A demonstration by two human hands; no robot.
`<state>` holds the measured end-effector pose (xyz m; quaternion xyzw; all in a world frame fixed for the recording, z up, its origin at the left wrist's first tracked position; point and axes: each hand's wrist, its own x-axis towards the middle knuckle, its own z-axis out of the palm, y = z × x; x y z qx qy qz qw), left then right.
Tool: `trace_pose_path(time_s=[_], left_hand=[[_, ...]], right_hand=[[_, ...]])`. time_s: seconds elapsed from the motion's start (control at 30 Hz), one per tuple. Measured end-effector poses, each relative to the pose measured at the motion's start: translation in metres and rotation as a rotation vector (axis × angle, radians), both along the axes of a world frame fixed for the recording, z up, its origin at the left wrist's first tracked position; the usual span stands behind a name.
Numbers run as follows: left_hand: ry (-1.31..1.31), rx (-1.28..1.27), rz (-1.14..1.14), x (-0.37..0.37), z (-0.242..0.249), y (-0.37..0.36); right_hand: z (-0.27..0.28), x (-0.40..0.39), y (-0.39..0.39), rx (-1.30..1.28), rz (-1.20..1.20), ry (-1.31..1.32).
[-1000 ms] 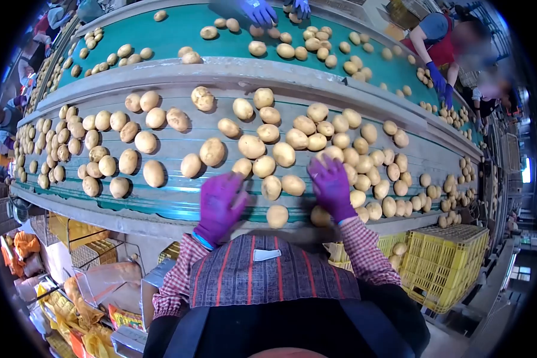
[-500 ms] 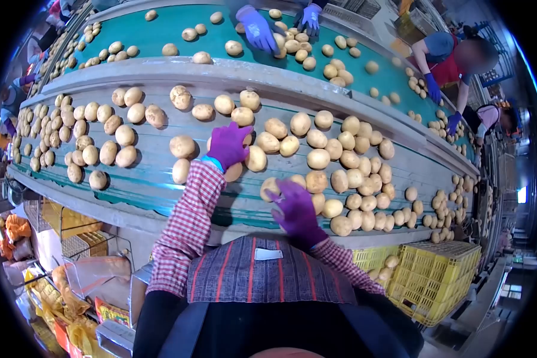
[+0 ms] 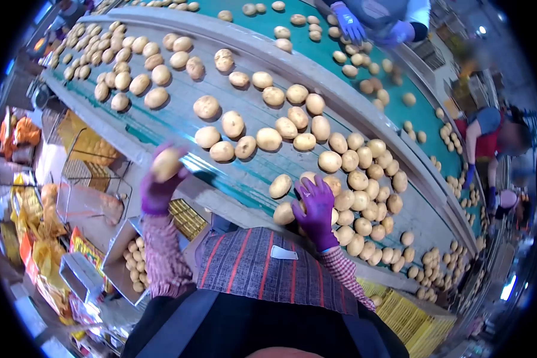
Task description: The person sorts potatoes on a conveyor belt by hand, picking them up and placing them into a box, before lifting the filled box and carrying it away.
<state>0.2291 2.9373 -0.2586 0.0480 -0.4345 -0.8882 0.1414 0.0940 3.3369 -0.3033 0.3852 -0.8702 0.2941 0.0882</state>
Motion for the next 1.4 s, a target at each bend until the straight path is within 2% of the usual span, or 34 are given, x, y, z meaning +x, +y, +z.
trace_pose_path(time_s=[0.07, 0.13, 0.17, 0.2, 0.27, 0.3, 0.33, 0.4, 0.43, 0.47, 0.53, 0.57, 0.63, 0.67, 0.7, 0.73, 0.8, 0.9, 0.93, 1.0, 1.13, 1.2, 1.3, 1.4], left_hand=[[0.067, 0.085, 0.196, 0.098, -0.024, -0.017], [-0.131, -0.047, 0.467, 0.19, -0.043, -0.022], [-0.343, -0.084, 0.642, 0.225, -0.047, -0.013], [-0.52, -0.395, 0.712, 0.283, -0.096, -0.034], [-1.019, -1.016, 0.828, 0.383, -0.177, -0.067], [-1.542, -1.241, 0.8, 0.356, -0.144, -0.028], [-2.091, -1.365, 0.613, 0.303, -0.08, 0.028], [-1.577, -1.805, 0.906, 0.275, -0.101, 0.035], [-1.255, -1.73, 0.986, 0.232, -0.098, 0.043], [-0.915, -1.861, 1.044, 0.186, -0.097, 0.054], [-0.559, -1.831, 0.812, 0.08, -0.045, 0.1], [-0.519, -1.842, 0.73, 0.037, -0.032, 0.108], [-0.401, -1.814, 0.634, -0.04, -0.037, 0.11], [-0.381, -1.829, 0.584, -0.066, -0.054, 0.101], [-0.494, -1.963, 0.509, -0.086, -0.054, 0.098], [-0.627, -2.099, 0.432, -0.101, -0.05, 0.098], [-0.653, -2.135, 0.309, -0.123, -0.037, 0.098], [-0.677, -2.208, 0.365, -0.132, -0.048, 0.097], [-0.723, -2.21, 0.349, -0.133, -0.046, 0.101], [-0.635, -2.191, 0.46, -0.129, -0.047, 0.107], [-0.57, -2.208, 0.49, -0.121, -0.059, 0.101], [-0.464, -2.236, 0.594, -0.116, -0.072, 0.102], [-0.625, -2.13, 0.441, -0.108, -0.077, 0.121], [-0.596, -2.097, 0.473, -0.086, -0.094, 0.158]], right_hand=[[0.01, 0.005, -0.006, -0.025, 0.081, -0.034], [0.0, 0.012, -0.009, 0.039, 0.206, -0.066], [-0.001, 0.017, -0.013, 0.053, 0.261, -0.077], [-0.001, 0.02, -0.015, 0.065, 0.315, -0.087], [-0.012, 0.02, -0.013, 0.096, 0.368, -0.056], [-0.021, 0.02, -0.012, 0.086, 0.369, -0.053], [-0.027, 0.019, -0.011, 0.073, 0.368, -0.048], [-0.028, 0.015, -0.001, 0.092, 0.328, -0.057], [-0.036, 0.016, 0.007, 0.094, 0.303, -0.099], [-0.042, 0.015, 0.015, 0.097, 0.279, -0.139], [-0.048, 0.017, 0.031, 0.097, 0.267, -0.103], [-0.052, 0.017, 0.042, 0.12, 0.254, -0.078], [-0.043, 0.007, 0.064, 0.2, 0.206, -0.025], [-0.038, 0.006, 0.078, 0.105, 0.213, -0.005], [-0.036, 0.002, 0.09, 0.122, 0.176, 0.101], [-0.021, -0.001, 0.106, 0.196, 0.17, 0.09], [-0.012, -0.005, 0.136, 0.108, 0.111, 0.081], [-0.026, -0.014, 0.188, 0.2, -0.074, 0.122], [-0.018, -0.016, 0.205, 0.185, -0.119, -0.038], [-0.004, -0.023, 0.236, 0.263, -0.216, -0.045], [-0.012, -0.028, 0.277, 0.145, -0.413, -0.165], [-0.024, -0.019, 0.284, 0.072, -0.385, -0.11], [-0.034, 0.004, 0.282, -0.016, -0.292, -0.042], [-0.025, 0.022, 0.276, 0.047, -0.144, -0.079]])
